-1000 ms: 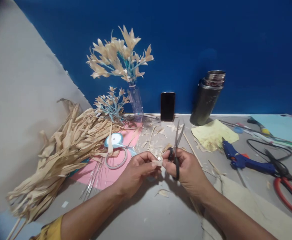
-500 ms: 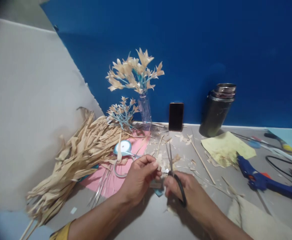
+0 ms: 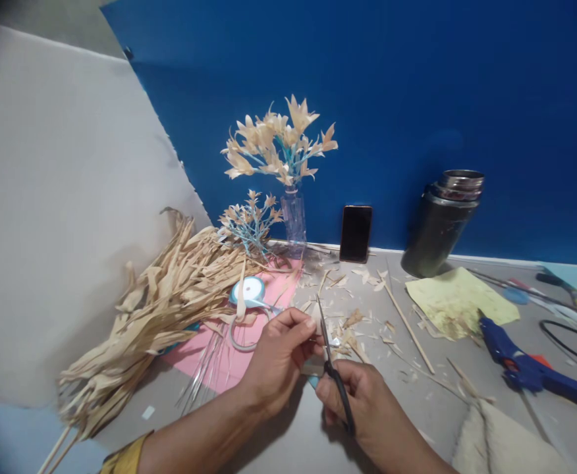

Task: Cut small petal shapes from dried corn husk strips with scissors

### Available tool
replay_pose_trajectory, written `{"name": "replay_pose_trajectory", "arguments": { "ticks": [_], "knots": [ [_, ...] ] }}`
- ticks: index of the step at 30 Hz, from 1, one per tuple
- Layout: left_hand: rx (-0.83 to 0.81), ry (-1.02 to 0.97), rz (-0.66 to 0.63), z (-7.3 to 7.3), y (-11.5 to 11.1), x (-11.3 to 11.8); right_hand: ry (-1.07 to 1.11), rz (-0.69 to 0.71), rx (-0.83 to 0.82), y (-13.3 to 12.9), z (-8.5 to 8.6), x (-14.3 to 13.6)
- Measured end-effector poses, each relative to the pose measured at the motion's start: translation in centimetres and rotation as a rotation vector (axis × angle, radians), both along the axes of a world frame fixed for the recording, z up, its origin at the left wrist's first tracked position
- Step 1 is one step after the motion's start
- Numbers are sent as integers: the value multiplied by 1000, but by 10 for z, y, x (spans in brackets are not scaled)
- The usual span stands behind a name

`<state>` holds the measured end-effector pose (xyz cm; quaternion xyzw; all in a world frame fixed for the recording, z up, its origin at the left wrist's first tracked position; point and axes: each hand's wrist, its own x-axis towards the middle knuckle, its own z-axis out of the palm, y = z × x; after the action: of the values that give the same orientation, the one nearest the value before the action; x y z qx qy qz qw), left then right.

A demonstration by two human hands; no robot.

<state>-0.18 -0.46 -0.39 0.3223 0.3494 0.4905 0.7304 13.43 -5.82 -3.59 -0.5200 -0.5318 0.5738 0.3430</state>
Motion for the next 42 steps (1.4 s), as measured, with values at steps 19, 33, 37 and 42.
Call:
{"name": "replay_pose_trajectory", "arguments": {
  "ticks": [19, 33, 37, 42],
  "knots": [
    [10, -7, 6, 1, 1, -1, -16, -40, -38, -1, 3, 1],
    [0, -44, -20, 2, -2, 0, 11, -60, -17, -3, -3, 1],
    [-1, -42, -22, 2, -2, 0, 8, -63, -9, -3, -8, 1],
    [11, -32, -20, 2, 0, -1, -1, -74, -16, -2, -9, 2]
  ]
}}
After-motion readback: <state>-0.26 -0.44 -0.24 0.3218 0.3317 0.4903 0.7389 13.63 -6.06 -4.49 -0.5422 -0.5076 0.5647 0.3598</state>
